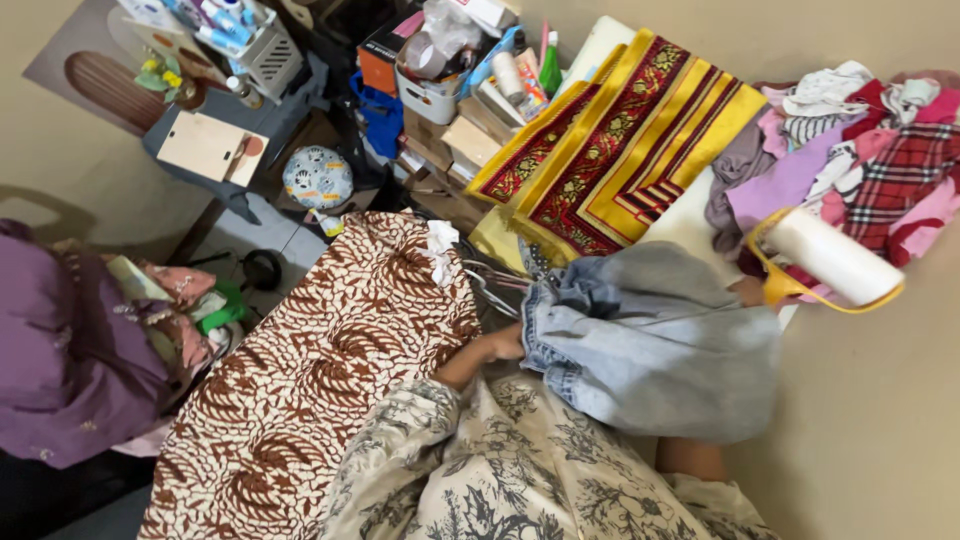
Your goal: The person uses a lint roller to clean a yellow and red patterned cloth and a denim jacket. They roll the tool over the surfaces of both items, turning the jacket to treat different areas.
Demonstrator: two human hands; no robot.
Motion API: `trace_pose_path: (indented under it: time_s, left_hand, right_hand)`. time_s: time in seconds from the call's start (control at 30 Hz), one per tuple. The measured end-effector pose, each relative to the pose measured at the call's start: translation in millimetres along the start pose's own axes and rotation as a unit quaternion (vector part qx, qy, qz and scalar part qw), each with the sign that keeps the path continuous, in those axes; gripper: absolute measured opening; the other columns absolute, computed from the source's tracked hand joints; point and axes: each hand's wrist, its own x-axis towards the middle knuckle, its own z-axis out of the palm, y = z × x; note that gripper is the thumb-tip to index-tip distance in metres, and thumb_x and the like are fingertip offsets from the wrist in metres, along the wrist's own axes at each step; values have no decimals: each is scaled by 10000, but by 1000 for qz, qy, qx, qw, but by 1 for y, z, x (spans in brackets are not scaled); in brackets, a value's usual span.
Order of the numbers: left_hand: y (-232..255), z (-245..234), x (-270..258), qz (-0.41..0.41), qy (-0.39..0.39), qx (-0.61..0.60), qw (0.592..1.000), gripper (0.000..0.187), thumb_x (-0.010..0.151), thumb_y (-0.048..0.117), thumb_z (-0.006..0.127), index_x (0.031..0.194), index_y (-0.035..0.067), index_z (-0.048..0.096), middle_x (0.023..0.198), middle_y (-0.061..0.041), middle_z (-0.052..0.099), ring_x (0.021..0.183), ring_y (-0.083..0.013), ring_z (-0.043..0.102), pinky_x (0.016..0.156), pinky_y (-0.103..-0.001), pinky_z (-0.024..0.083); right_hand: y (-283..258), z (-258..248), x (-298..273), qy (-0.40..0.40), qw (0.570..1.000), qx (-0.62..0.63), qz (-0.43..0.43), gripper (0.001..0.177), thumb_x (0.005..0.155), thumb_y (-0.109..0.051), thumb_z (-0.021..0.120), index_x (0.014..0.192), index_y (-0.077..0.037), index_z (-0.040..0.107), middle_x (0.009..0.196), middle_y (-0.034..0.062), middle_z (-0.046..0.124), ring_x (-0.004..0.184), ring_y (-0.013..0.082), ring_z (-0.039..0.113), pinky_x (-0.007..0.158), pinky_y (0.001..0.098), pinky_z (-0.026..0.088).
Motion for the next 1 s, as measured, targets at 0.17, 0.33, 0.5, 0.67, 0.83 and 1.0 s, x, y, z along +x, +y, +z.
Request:
trace_pose_path:
  time_s: [0.17, 0.33, 0.5, 0.67, 0.83, 1.0]
  left_hand:
    - [13, 18, 14, 131, 63, 61, 987, 573, 962, 223, 704, 1483, 57, 533, 1588, -172, 439, 1460, -330, 395, 1220, -417, 294]
    - [53, 10, -11, -31, 81, -111, 990, 499, 985, 310, 602, 1445, 117, 584, 1385, -120, 653, 1246, -264, 651, 1096, -393, 517]
    - [107, 5, -70, 13, 110, -468, 877, 442, 1010, 323, 566, 1383, 85, 579, 1299, -141, 655, 1154, -274, 651, 1016, -412, 519]
    - [131, -29, -177, 130, 200, -546, 803, 401, 1027, 341, 548, 1317, 66, 578, 1232, -141, 647, 1099, -270, 641, 972, -408, 512]
    - [121, -65, -336, 202, 302, -518, 774, 377, 1045, 359, 530, 1251, 47, 577, 1166, -142, 639, 1045, -266, 630, 928, -405, 505]
    - [96, -54, -459, 265, 407, -509, 710, 376, 1062, 378, 512, 1185, 28, 576, 1100, -142, 631, 990, -262, 619, 884, -401, 498]
  right_hand:
    - [-12, 14, -3, -17, 1000, -9, -17, 254, 916, 50, 617, 1099, -93, 514, 1004, 6, 622, 752, 126, 577, 642, 267, 486]
    - [5, 42, -21, -38, 999, -9, -6, 252, 908, 51, 611, 1089, -96, 514, 1000, 4, 625, 742, 123, 577, 636, 264, 487]
    - [42, 88, -42, -82, 996, -10, 35, 251, 899, 52, 605, 1079, -98, 513, 996, 2, 628, 733, 120, 576, 629, 261, 489]
    - [85, 154, -47, -143, 987, -12, 76, 249, 891, 53, 599, 1069, -100, 513, 992, 1, 632, 723, 117, 576, 623, 258, 490]
    - [115, 223, -49, -208, 975, -24, 80, 248, 883, 53, 593, 1059, -102, 512, 987, -1, 635, 714, 113, 575, 617, 256, 491]
    - [151, 292, -57, -257, 962, -48, 82, 247, 875, 54, 586, 1049, -105, 512, 983, -3, 638, 704, 110, 575, 610, 253, 493]
